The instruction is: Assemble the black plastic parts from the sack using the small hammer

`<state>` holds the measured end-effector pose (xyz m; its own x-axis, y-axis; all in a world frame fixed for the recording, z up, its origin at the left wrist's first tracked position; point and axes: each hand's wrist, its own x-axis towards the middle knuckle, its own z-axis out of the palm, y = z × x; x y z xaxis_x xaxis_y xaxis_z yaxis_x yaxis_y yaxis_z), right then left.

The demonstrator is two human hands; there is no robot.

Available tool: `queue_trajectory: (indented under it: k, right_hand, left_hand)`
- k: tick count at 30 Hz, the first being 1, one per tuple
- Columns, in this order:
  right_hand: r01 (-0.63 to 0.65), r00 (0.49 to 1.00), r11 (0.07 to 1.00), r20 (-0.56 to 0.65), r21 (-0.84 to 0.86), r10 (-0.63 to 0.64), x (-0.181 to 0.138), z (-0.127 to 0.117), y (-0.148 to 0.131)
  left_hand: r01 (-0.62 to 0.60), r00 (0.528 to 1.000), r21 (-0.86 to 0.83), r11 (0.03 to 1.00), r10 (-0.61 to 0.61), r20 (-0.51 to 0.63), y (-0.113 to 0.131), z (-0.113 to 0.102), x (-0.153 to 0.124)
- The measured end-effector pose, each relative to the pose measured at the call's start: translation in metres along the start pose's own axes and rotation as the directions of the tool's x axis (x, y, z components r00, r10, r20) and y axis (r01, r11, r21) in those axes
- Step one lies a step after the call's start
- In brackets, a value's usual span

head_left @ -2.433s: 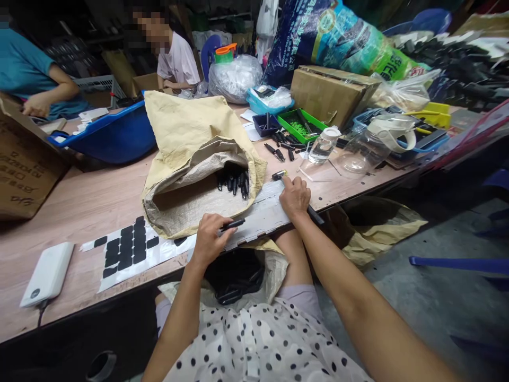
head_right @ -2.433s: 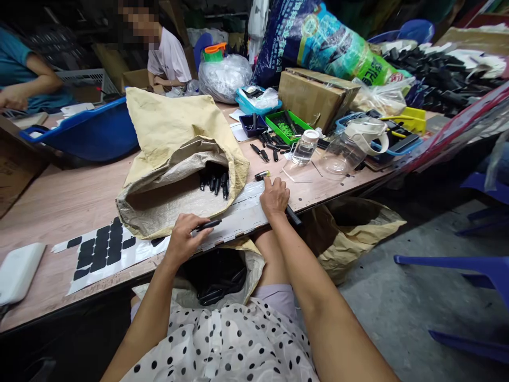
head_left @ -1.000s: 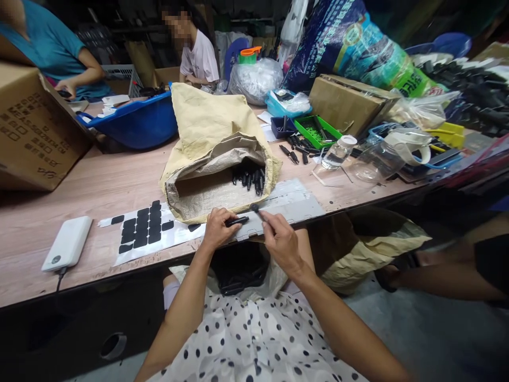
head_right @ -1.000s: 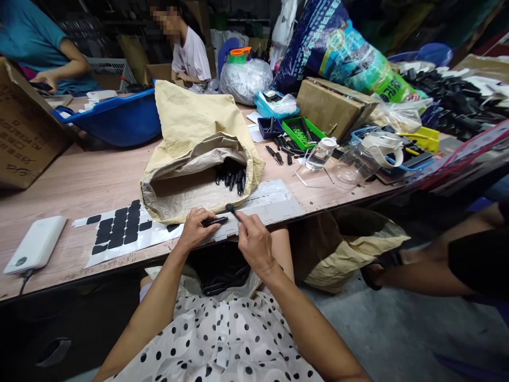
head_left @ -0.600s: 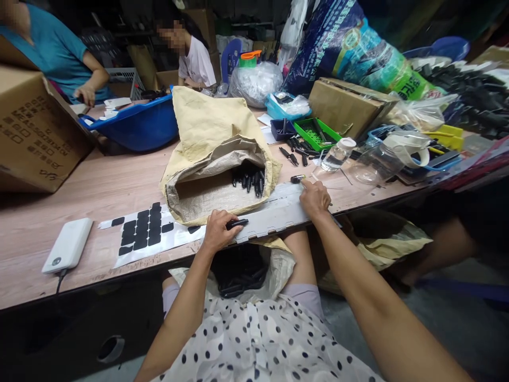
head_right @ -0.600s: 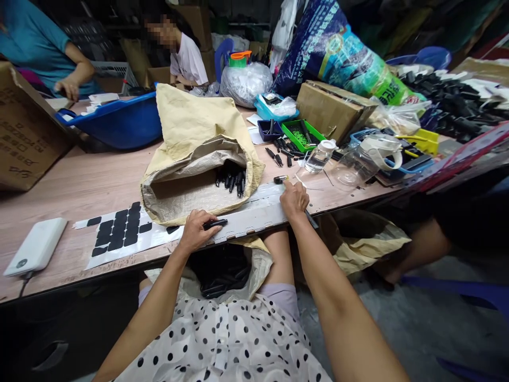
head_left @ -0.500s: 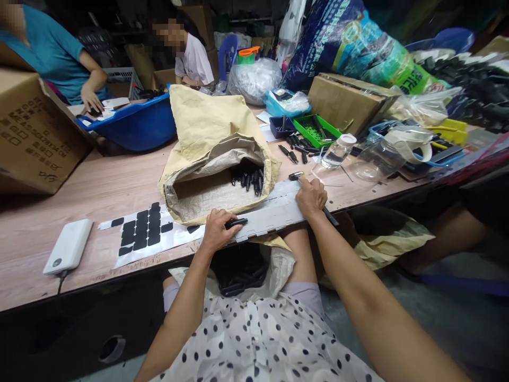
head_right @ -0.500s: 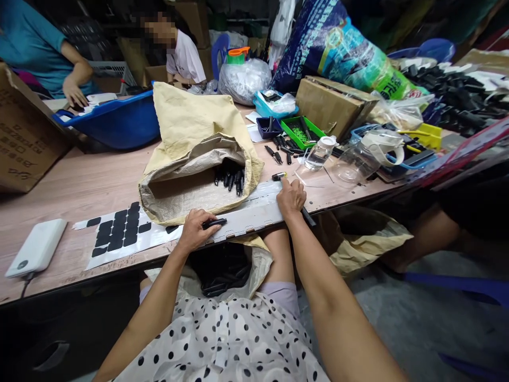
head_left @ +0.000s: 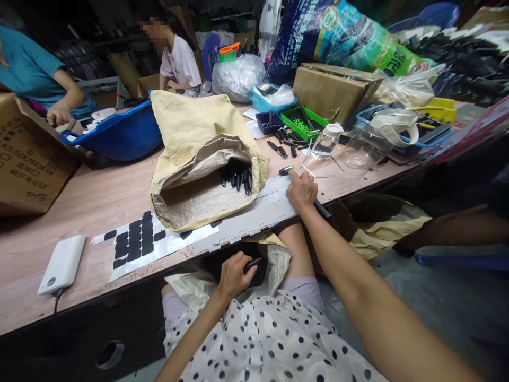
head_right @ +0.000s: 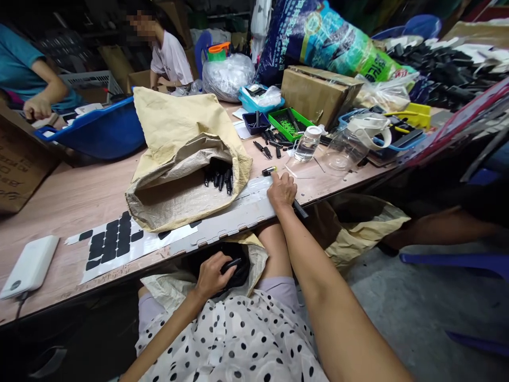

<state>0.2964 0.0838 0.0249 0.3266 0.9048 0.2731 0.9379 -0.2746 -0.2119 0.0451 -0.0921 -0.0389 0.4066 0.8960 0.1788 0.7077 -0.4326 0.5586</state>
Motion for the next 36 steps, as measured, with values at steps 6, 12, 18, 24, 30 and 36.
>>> queue_trajectory:
  k: [6,12,18,24,30,36]
  right_hand:
    - [0.006,1.000,1.000,-0.020,0.022,-0.006,0.000,0.003,-0.001]
    - [0.008,1.000,1.000,0.006,0.002,-0.008,-0.003,-0.002,-0.003]
    - [0.009,1.000,1.000,0.016,-0.013,-0.009,-0.004,-0.005,-0.005]
    - [0.016,1.000,1.000,0.022,-0.011,-0.015,-0.004,-0.003,-0.006]
    - [0.019,1.000,1.000,0.010,-0.018,-0.019,-0.003,0.001,-0.006]
    - [0.016,1.000,1.000,0.011,-0.012,-0.016,-0.003,-0.001,-0.005]
  left_hand:
    - [0.095,0.961,-0.062,0.994,-0.075,0.267,-0.006,0.025,0.012]
    - [-0.223,0.971,-0.189,0.956,0.236,0.048,0.025,-0.006,0.034]
    - [0.161,0.854,-0.165,0.973,-0.221,-0.471,0.002,-0.069,0.145]
    - [0.611,0.634,-0.183,0.770,-0.615,-0.469,-0.043,-0.089,0.231]
    - [0.686,0.636,-0.124,0.717,-0.674,-0.377,-0.052,-0.088,0.233]
    - [0.386,0.797,-0.104,0.916,-0.388,-0.463,-0.030,-0.103,0.177]
